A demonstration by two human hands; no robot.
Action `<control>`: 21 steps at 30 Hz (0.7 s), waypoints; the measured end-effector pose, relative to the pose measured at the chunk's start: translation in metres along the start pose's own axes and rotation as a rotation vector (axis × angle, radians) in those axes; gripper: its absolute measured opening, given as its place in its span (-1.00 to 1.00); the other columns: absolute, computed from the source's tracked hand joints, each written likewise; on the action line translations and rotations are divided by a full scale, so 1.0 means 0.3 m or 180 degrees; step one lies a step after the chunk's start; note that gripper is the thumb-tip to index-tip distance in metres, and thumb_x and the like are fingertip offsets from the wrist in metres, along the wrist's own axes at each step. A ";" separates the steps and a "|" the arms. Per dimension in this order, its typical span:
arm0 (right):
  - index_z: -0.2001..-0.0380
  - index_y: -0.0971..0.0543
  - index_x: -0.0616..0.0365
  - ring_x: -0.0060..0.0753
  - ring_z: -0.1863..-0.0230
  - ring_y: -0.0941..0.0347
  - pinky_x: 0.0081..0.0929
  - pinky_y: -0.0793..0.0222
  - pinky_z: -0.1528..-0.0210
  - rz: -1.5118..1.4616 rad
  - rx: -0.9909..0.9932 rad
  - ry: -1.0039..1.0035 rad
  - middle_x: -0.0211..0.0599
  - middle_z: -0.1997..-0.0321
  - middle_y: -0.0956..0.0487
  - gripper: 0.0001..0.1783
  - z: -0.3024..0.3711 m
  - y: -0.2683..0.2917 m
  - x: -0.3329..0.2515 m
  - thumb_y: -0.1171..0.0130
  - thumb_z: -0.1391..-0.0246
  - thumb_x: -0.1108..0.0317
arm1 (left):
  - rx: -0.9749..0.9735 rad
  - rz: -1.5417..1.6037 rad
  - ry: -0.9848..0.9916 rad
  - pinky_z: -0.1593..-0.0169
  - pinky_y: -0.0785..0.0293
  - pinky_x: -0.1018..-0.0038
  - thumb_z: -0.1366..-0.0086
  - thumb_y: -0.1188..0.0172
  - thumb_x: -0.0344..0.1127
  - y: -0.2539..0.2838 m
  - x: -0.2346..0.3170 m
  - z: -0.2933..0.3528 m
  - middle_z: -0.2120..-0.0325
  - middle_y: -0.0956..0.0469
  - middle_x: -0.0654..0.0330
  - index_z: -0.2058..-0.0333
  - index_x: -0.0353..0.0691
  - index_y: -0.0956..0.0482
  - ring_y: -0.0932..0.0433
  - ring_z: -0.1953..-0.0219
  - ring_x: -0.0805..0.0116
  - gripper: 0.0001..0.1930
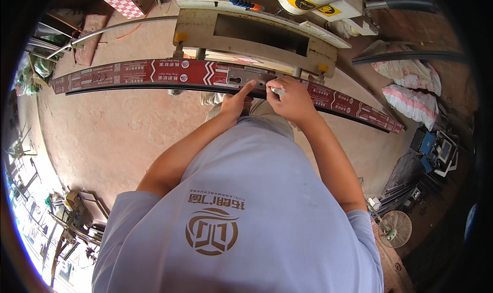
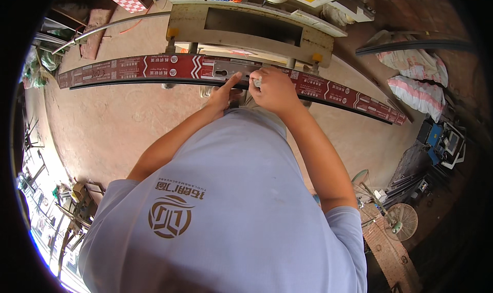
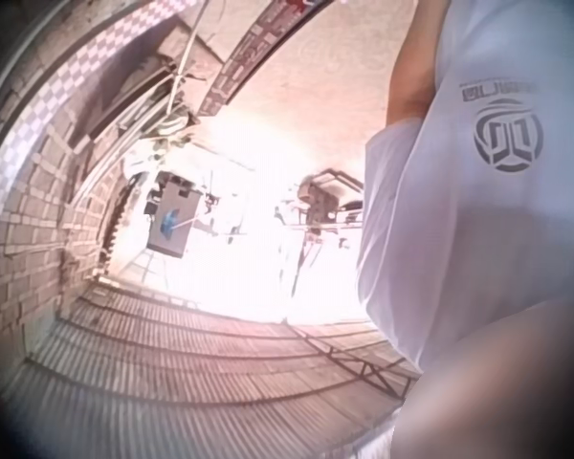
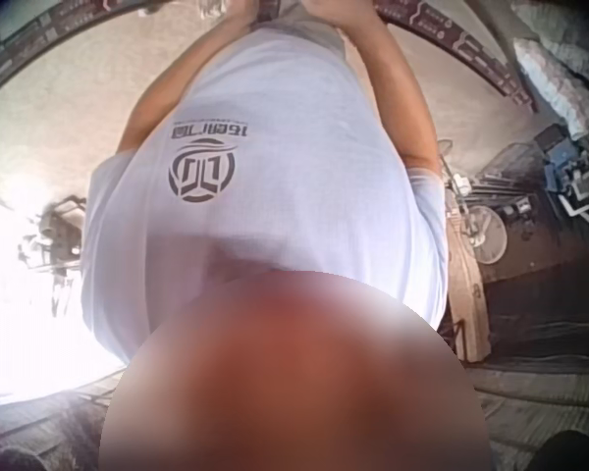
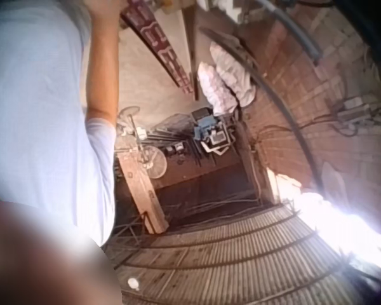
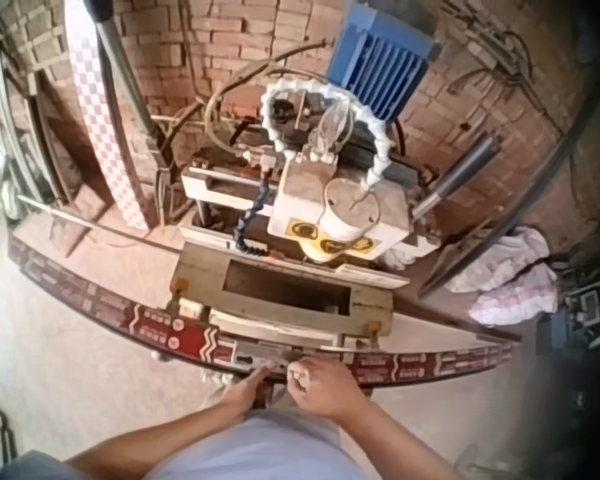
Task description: The person measures and marks a long metal profile with a marker and ruler, then positions it on a cutting machine. They operate the machine to cut the profile and remove the cut piece.
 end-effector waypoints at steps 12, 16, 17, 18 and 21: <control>0.19 -0.67 0.19 -0.05 0.24 -0.58 -0.27 -0.52 0.19 -0.0417 0.0677 0.0133 -0.12 0.28 -0.67 -0.82 0.078 0.007 0.012 -0.27 -0.15 0.39 | 0.0029 0.0342 -0.0304 0.31 -0.45 0.47 0.01 -0.49 0.36 -0.007 0.029 0.023 0.29 -0.65 0.14 0.04 -0.26 -0.62 -0.60 0.33 0.38 -0.19; 0.18 -0.68 0.19 -0.05 0.21 -0.63 -0.32 -0.51 0.16 -0.0643 0.0445 -0.0430 -0.08 0.28 -0.68 -0.82 0.057 0.011 0.075 -0.25 -0.22 0.35 | 0.0107 0.0236 -0.0226 0.27 -0.49 0.45 0.01 -0.49 0.37 -0.006 0.023 0.024 0.29 -0.65 0.13 0.03 -0.25 -0.63 -0.61 0.32 0.36 -0.19; 0.20 -0.68 0.19 -0.05 0.22 -0.62 -0.31 -0.52 0.16 -0.0621 0.0320 -0.0498 -0.09 0.29 -0.68 -0.84 0.050 0.009 0.077 -0.26 -0.21 0.36 | 0.0124 0.0210 -0.0218 0.27 -0.48 0.45 0.01 -0.49 0.37 -0.004 0.023 0.023 0.29 -0.65 0.13 0.04 -0.24 -0.64 -0.61 0.32 0.36 -0.20; 0.21 -0.68 0.19 -0.04 0.22 -0.61 -0.30 -0.52 0.16 -0.0597 0.0197 -0.0565 -0.10 0.30 -0.67 -0.85 0.043 0.004 0.076 -0.26 -0.19 0.37 | 0.0111 0.0239 -0.0237 0.28 -0.48 0.45 0.01 -0.49 0.37 -0.006 0.023 0.023 0.29 -0.65 0.14 0.04 -0.22 -0.64 -0.61 0.33 0.36 -0.21; 0.27 -0.67 0.18 -0.03 0.25 -0.59 -0.25 -0.52 0.16 -0.0072 0.0135 -0.0047 -0.12 0.34 -0.65 -0.88 0.018 0.002 0.008 -0.27 -0.14 0.40 | 0.0072 0.0240 -0.0205 0.28 -0.48 0.46 0.00 -0.49 0.37 -0.007 0.019 0.019 0.30 -0.65 0.15 0.06 -0.18 -0.66 -0.61 0.33 0.38 -0.24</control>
Point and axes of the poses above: each hand's wrist, its own z-axis away from the middle knuckle, its own y-axis out of the back of the hand, x = y × z, the point moved 8 cm from there along -z, towards the middle knuckle
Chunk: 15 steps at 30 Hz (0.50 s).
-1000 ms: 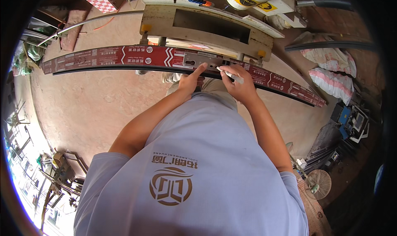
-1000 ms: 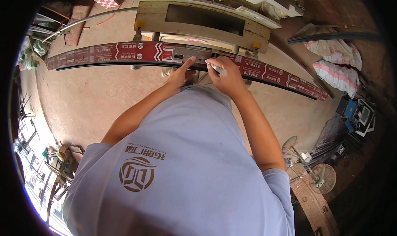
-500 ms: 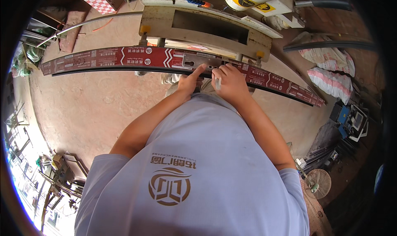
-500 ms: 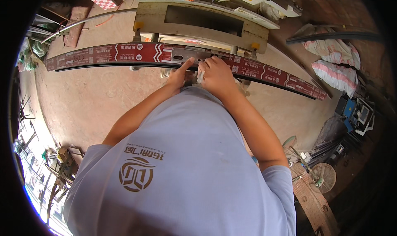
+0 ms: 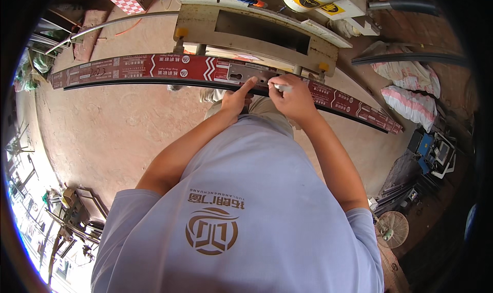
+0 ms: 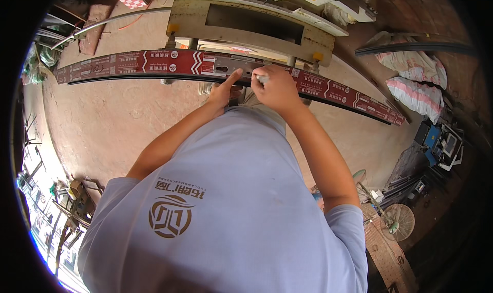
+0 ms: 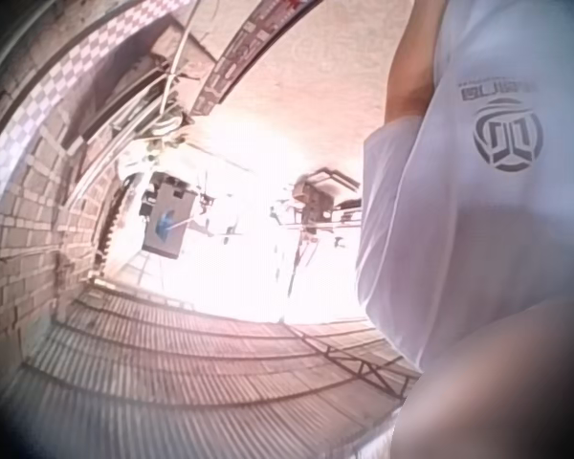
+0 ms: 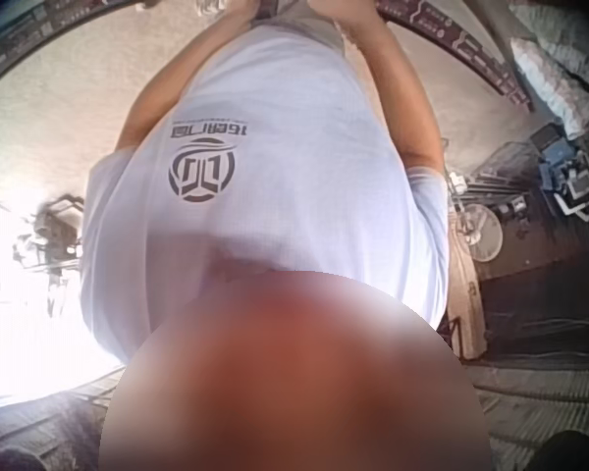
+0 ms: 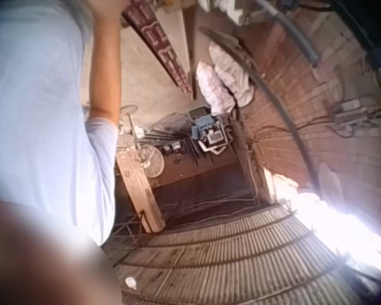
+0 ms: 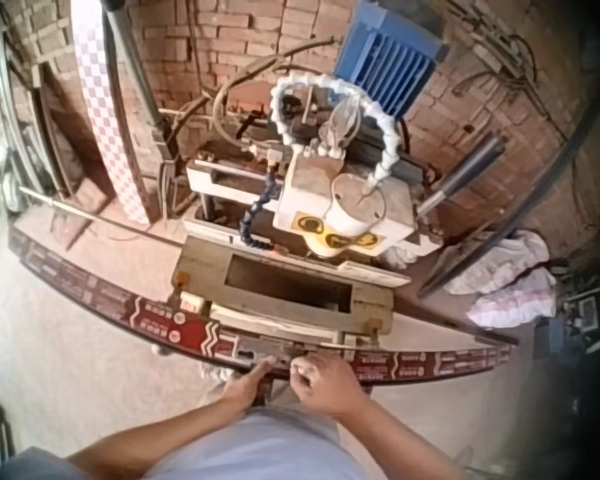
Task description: The person measures and marks a long metal profile with a marker and ruler, then positions it on a cutting machine. They operate the machine to cut the profile and remove the cut piece.
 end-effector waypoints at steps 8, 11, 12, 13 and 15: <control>0.25 -0.67 0.15 -0.02 0.26 -0.56 -0.26 -0.52 0.15 0.0334 0.0343 0.0413 -0.16 0.31 -0.65 -0.87 0.043 -0.010 -0.055 -0.28 -0.11 0.44 | 0.0067 0.0093 -0.0177 0.35 -0.39 0.51 -0.04 -0.49 0.32 0.003 -0.008 -0.013 0.28 -0.65 0.20 0.04 -0.18 -0.65 -0.60 0.30 0.43 -0.27; 0.19 -0.69 0.15 -0.06 0.24 -0.58 -0.30 -0.51 0.14 -0.0428 0.0460 0.0133 -0.16 0.28 -0.67 -0.84 0.061 0.010 0.000 -0.29 -0.14 0.44 | 0.0056 0.0092 -0.0190 0.40 -0.28 0.52 -0.02 -0.47 0.38 -0.001 -0.010 -0.017 0.27 -0.66 0.21 0.03 -0.15 -0.64 -0.60 0.25 0.45 -0.24; 0.17 -0.69 0.15 -0.08 0.23 -0.59 -0.31 -0.51 0.15 -0.0546 0.0454 0.0094 -0.16 0.28 -0.67 -0.83 0.063 0.014 0.013 -0.29 -0.15 0.44 | 0.0026 0.0042 -0.0113 0.40 -0.27 0.51 0.00 -0.47 0.40 -0.001 -0.014 -0.017 0.26 -0.66 0.21 0.03 -0.14 -0.64 -0.60 0.24 0.44 -0.23; 0.15 -0.69 0.16 -0.10 0.22 -0.59 -0.32 -0.51 0.15 -0.0686 0.0469 0.0048 -0.16 0.27 -0.67 -0.82 0.065 0.019 0.025 -0.29 -0.16 0.43 | 0.0006 -0.0036 -0.0018 0.40 -0.26 0.50 0.01 -0.46 0.43 0.002 -0.017 -0.016 0.25 -0.67 0.20 0.03 -0.12 -0.64 -0.60 0.23 0.44 -0.21; 0.15 -0.69 0.16 -0.14 0.23 -0.61 -0.33 -0.52 0.15 -0.0667 0.0399 -0.0027 -0.16 0.27 -0.68 -0.82 0.064 0.021 0.035 -0.28 -0.18 0.43 | -0.0030 -0.0173 0.0146 0.39 -0.23 0.49 0.04 -0.44 0.47 0.007 -0.021 -0.013 0.25 -0.67 0.20 0.03 -0.10 -0.63 -0.60 0.21 0.43 -0.19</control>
Point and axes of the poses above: each hand's wrist, its own z-axis away from the middle knuckle, its own y-axis out of the back of the hand, x = y × z, the point moved 8 cm from there along -z, towards the middle knuckle
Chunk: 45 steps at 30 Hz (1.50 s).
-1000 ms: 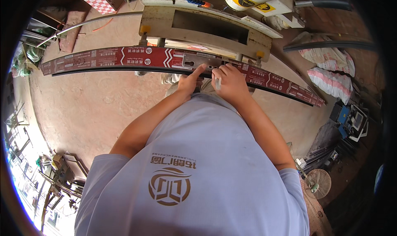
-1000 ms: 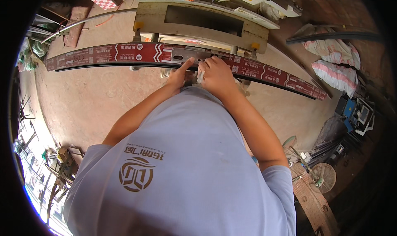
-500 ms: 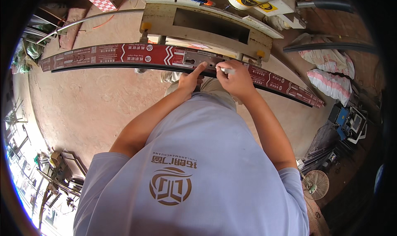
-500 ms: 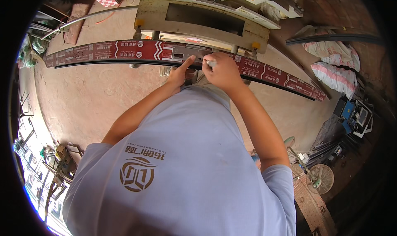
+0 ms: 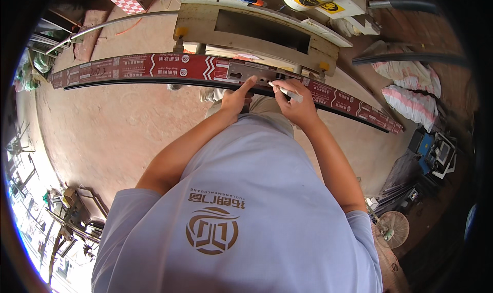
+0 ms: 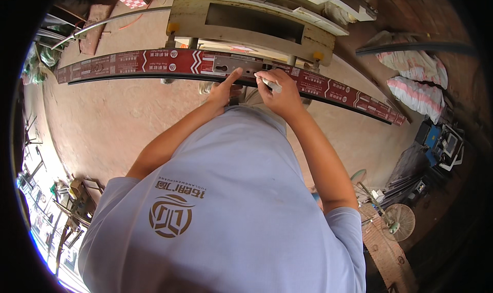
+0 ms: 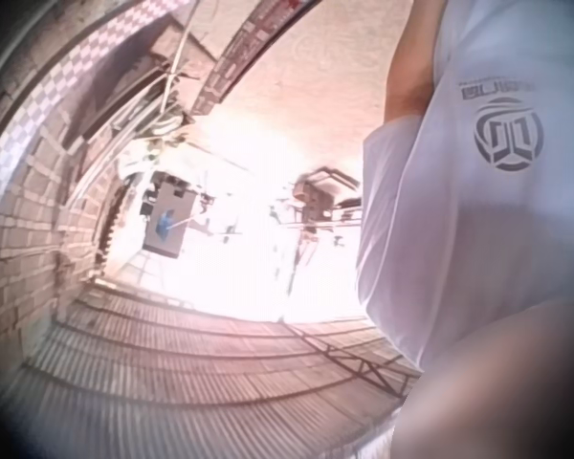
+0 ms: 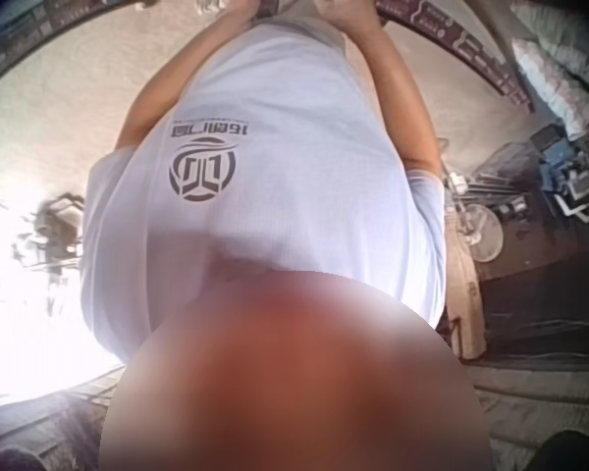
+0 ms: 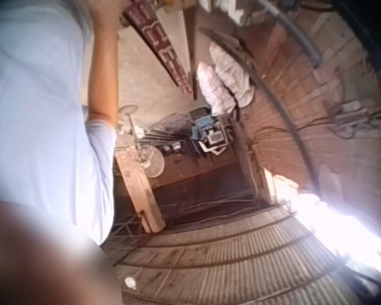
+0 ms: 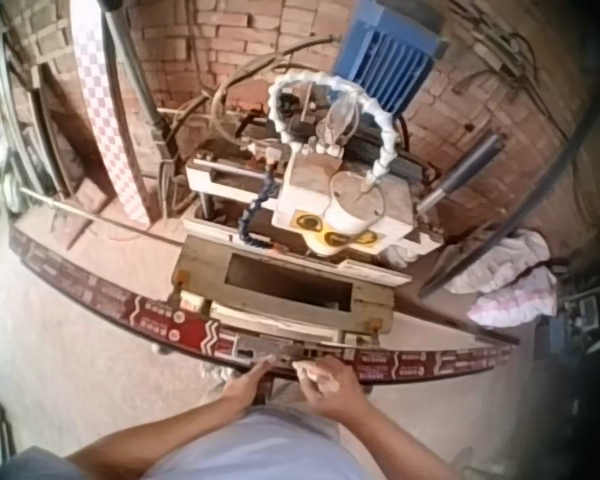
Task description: The person measures and marks a long metal profile with a marker and ruler, then positions it on a cutting machine. They operate the machine to cut the profile and remove the cut piece.
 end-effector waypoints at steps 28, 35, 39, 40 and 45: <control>-0.02 -0.63 0.28 -0.57 0.23 -0.61 -0.58 -0.52 0.11 -0.1267 0.1406 -0.1410 -0.30 0.32 -0.71 -0.74 0.235 0.232 0.191 -0.13 -0.41 0.35 | -0.0575 -0.4552 -0.4270 -0.04 -0.58 0.16 -0.16 -0.44 0.00 -0.135 0.474 0.176 0.01 -0.61 0.05 -0.13 -0.15 -0.52 -0.61 0.01 -0.01 -0.38; 0.15 -0.59 0.22 -0.61 0.35 -0.54 -0.62 -0.45 0.24 -0.1486 0.1829 -0.1506 -0.35 0.41 -0.66 -0.77 0.301 0.256 0.236 -0.13 -0.42 0.26 | 0.0282 -0.4198 -0.4296 0.05 -0.62 0.18 -0.19 -0.42 0.01 -0.014 0.598 0.227 0.10 -0.65 0.01 -0.12 -0.15 -0.52 -0.66 0.09 0.00 -0.40; 0.27 -0.55 0.18 -0.58 0.42 -0.53 -0.60 -0.44 0.27 -0.1750 0.1728 -0.1858 -0.33 0.45 -0.62 -0.72 0.324 0.233 0.307 -0.12 -0.43 0.18 | 0.0862 -0.4127 -0.3447 0.07 -0.61 0.16 -0.19 -0.40 0.04 0.175 0.648 0.215 0.16 -0.66 -0.04 -0.09 -0.24 -0.50 -0.67 0.13 -0.08 -0.38; 0.24 -0.55 0.19 -0.56 0.42 -0.53 -0.58 -0.45 0.27 -0.1890 0.1709 -0.1819 -0.32 0.46 -0.62 -0.71 0.318 0.220 0.313 -0.10 -0.43 0.17 | 0.1028 -0.4053 -0.3208 0.05 -0.60 0.15 -0.23 -0.36 0.09 0.232 0.647 0.215 0.14 -0.66 -0.06 -0.09 -0.26 -0.50 -0.66 0.11 -0.09 -0.37; 0.06 -0.56 0.26 -0.47 0.42 -0.55 -0.49 -0.48 0.25 -0.2515 0.1726 -0.1478 -0.26 0.44 -0.64 -0.63 0.239 0.144 0.300 0.02 -0.48 0.14 | 0.1556 -0.3443 -0.3057 0.05 -0.59 0.22 -0.25 -0.38 0.04 0.452 0.627 0.257 0.15 -0.67 -0.08 -0.06 -0.31 -0.52 -0.69 0.15 0.01 -0.41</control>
Point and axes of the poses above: each hand's wrist, its own z-axis away from the middle knuckle, its own y-axis out of the back of the hand, x = y × z, the point moved 8 cm from there along -z, towards the middle knuckle
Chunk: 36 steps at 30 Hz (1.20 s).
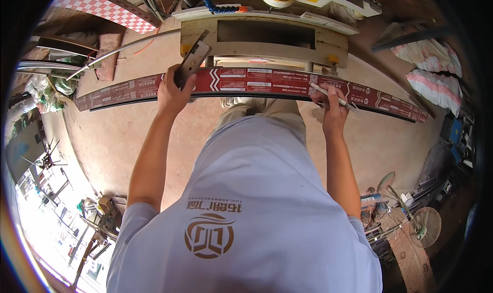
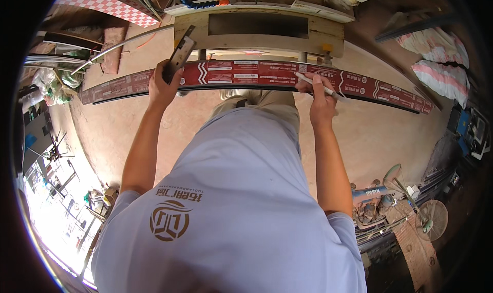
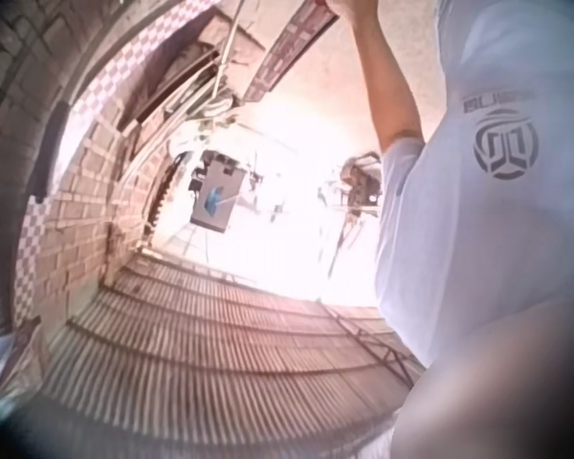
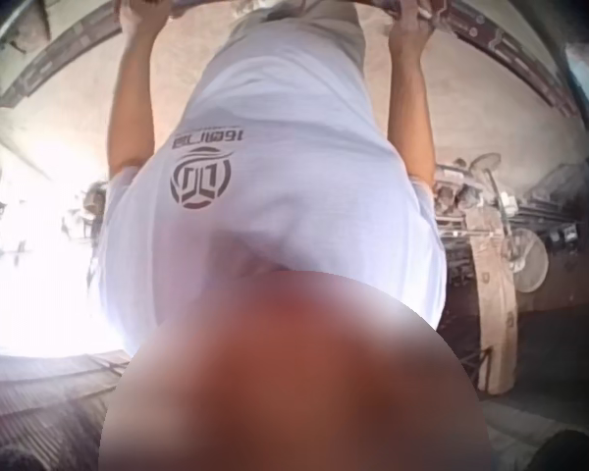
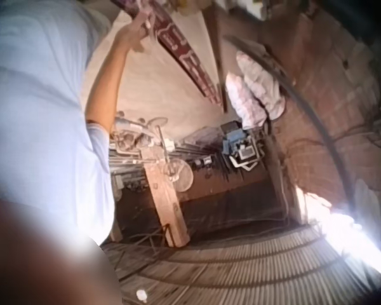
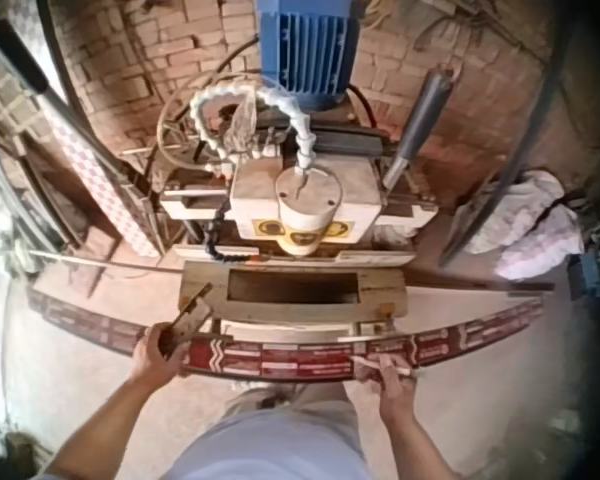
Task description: The person measures and marks a long metal profile with a marker and ruler, then positions it on a cutting machine. They operate the machine to cut the profile and remove the cut piece.
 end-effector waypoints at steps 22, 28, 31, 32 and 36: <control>-0.12 -0.28 0.19 -0.20 -0.13 -0.51 -0.33 -0.40 -0.19 0.1604 -0.0515 0.1055 0.01 -0.32 -0.45 -0.66 0.034 -0.222 -0.153 0.03 -0.31 0.60 | -0.2547 0.2313 -0.0565 0.17 -0.54 0.39 -0.54 -0.02 -0.02 -0.206 0.611 0.173 0.31 -0.61 0.17 0.01 -0.23 -0.55 -0.58 0.31 0.42 -0.62; 0.02 -0.32 0.20 -0.15 -0.03 -0.54 -0.33 -0.48 -0.04 0.1579 -0.0233 0.1252 -0.07 -0.19 -0.55 -0.70 0.012 -0.196 -0.169 -0.16 -0.26 0.55 | -0.2326 0.1938 -0.1191 0.25 -0.48 0.18 -0.54 0.02 0.04 -0.293 0.825 0.180 0.47 -0.58 -0.01 0.21 -0.24 -0.49 -0.59 0.40 0.01 -0.59; 0.14 -0.38 0.21 -0.05 0.09 -0.60 -0.30 -0.52 0.06 0.2500 -0.0227 0.1651 -0.06 -0.04 -0.63 -0.72 0.041 -0.162 -0.239 -0.27 -0.18 0.55 | -0.2292 0.1967 -0.1424 0.23 -0.44 0.01 -0.58 0.15 0.03 -0.330 0.861 0.192 0.43 -0.57 -0.06 0.25 -0.24 -0.47 -0.57 0.33 -0.19 -0.56; 0.17 -0.40 0.21 -0.02 0.12 -0.61 -0.28 -0.52 0.08 0.2544 -0.0258 0.1485 -0.05 0.00 -0.65 -0.73 0.041 -0.148 -0.245 -0.29 -0.16 0.55 | -0.2308 0.2152 -0.1451 0.22 -0.43 0.01 -0.58 0.16 0.04 -0.339 0.874 0.194 0.42 -0.57 -0.07 0.26 -0.23 -0.48 -0.56 0.32 -0.19 -0.55; 0.18 -0.43 0.18 0.11 0.09 -0.59 -0.19 -0.51 0.10 0.3003 -0.0187 0.1658 -0.03 0.11 -0.65 -0.75 0.068 -0.102 -0.328 -0.31 -0.17 0.49 | -0.2357 0.2241 -0.1517 0.17 -0.42 0.00 -0.59 0.20 0.05 -0.368 0.925 0.194 0.39 -0.56 -0.10 0.28 -0.25 -0.48 -0.55 0.28 -0.23 -0.52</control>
Point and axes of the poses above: each hand's wrist, its own z-axis away from the middle knuckle, its own y-axis out of the back of the hand, x = y × z, the point moved 8 cm from there along -z, towards the middle knuckle
